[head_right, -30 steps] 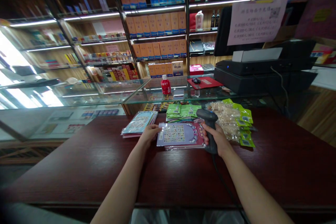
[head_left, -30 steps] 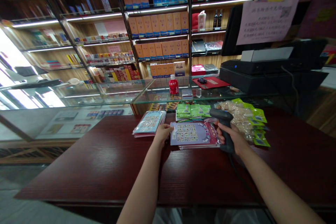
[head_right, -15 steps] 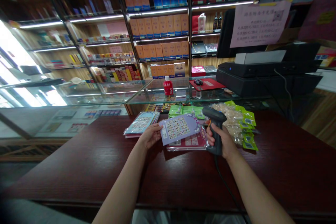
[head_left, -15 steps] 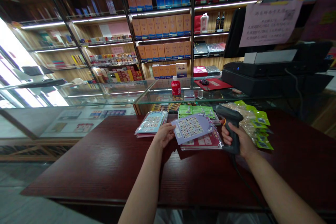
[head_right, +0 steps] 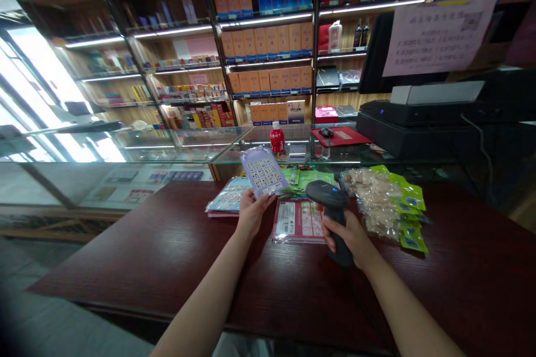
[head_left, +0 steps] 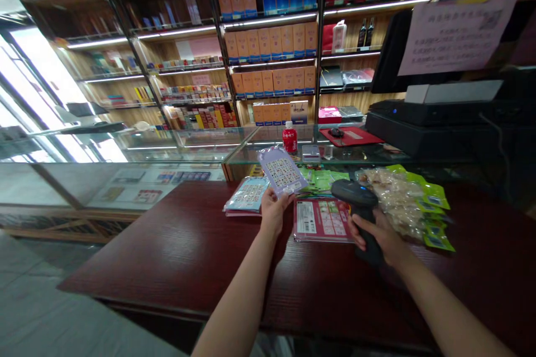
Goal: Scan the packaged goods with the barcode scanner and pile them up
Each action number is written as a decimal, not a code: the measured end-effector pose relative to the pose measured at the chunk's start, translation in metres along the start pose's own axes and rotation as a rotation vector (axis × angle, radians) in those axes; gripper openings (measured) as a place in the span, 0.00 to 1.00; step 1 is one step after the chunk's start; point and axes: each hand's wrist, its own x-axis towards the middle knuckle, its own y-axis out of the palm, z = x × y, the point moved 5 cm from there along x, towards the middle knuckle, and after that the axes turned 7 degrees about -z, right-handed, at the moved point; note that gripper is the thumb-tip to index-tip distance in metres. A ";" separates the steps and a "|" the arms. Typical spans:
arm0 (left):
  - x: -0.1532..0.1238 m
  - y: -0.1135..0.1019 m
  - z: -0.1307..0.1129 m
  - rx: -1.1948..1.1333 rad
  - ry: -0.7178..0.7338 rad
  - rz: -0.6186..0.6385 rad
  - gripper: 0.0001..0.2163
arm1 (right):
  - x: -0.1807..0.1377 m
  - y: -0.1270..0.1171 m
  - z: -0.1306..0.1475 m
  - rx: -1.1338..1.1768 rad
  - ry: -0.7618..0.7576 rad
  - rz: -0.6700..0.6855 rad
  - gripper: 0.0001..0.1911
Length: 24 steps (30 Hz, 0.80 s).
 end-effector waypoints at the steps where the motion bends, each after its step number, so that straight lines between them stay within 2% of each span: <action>1: 0.001 -0.002 0.002 0.002 0.030 -0.029 0.22 | -0.001 0.001 -0.001 -0.022 0.002 0.003 0.15; 5: 0.005 -0.008 0.006 0.034 0.100 -0.092 0.22 | -0.003 0.005 -0.003 -0.111 0.008 0.012 0.18; 9: 0.007 -0.011 0.005 0.044 0.141 -0.099 0.20 | -0.004 0.004 -0.004 -0.163 0.009 0.019 0.18; 17: 0.009 -0.012 0.006 0.107 0.165 -0.119 0.16 | -0.004 0.002 -0.003 -0.135 0.025 0.018 0.19; 24: 0.008 -0.012 0.006 0.059 0.154 -0.089 0.19 | -0.005 0.002 -0.002 -0.122 0.035 0.036 0.17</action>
